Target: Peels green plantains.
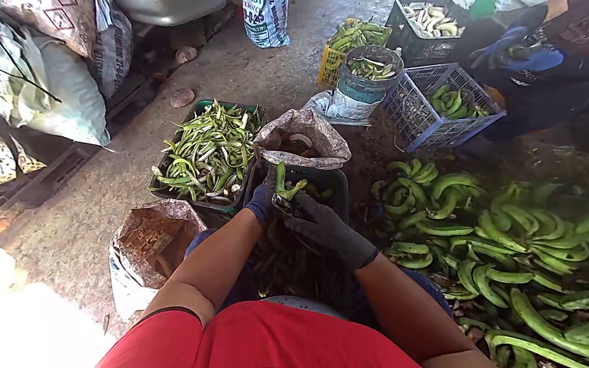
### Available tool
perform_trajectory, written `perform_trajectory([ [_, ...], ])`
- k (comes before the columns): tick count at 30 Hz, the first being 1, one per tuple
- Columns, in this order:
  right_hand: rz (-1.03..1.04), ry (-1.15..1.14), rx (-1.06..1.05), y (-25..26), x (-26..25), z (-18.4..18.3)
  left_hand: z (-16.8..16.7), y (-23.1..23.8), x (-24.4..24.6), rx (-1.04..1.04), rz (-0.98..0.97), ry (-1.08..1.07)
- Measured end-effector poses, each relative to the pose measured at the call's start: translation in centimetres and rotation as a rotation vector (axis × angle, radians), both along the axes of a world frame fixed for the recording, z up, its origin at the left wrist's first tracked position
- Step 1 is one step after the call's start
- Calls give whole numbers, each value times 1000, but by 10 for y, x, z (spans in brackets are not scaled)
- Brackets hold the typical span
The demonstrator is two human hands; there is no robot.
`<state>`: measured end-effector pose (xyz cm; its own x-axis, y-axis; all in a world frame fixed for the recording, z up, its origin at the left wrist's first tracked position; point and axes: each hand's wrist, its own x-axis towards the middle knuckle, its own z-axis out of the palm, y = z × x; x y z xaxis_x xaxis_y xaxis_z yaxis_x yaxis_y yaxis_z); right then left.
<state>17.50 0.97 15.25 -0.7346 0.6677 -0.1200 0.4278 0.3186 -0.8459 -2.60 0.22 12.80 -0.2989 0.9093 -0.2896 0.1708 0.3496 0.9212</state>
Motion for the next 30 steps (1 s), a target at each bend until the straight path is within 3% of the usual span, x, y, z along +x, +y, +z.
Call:
perform_trajectory([
  [3, -115, 97, -101, -4, -5, -5, -8, -1, 2, -45, -81, 156],
  [7, -204, 206, -368, -3, 0, 5, -11, 1, 7, 35, -99, 36],
  [9, -309, 278, -445, 5, 7, 19, -8, 6, 3, 153, -198, 14],
  [13, -485, 552, -380, 24, 35, 45, -6, 12, 6, 219, -208, -153],
  [18, -442, 809, -319, 14, 49, 57, -17, 21, -18, -39, -115, 317],
  [20, -388, 694, -316, 10, 51, 57, -27, 25, -22, -91, -25, 268],
  [22, -313, 304, -323, 9, 51, 49, -31, 27, -19, -45, 10, 173],
  [25, -114, -321, -192, 14, 44, 8, -23, 26, -17, -44, -34, 100],
  [27, -83, -395, -153, 12, 39, -1, -17, 24, -17, -59, -54, 125],
  [30, -114, -154, -139, 13, 39, 15, -8, 22, -14, -21, -141, 216],
])
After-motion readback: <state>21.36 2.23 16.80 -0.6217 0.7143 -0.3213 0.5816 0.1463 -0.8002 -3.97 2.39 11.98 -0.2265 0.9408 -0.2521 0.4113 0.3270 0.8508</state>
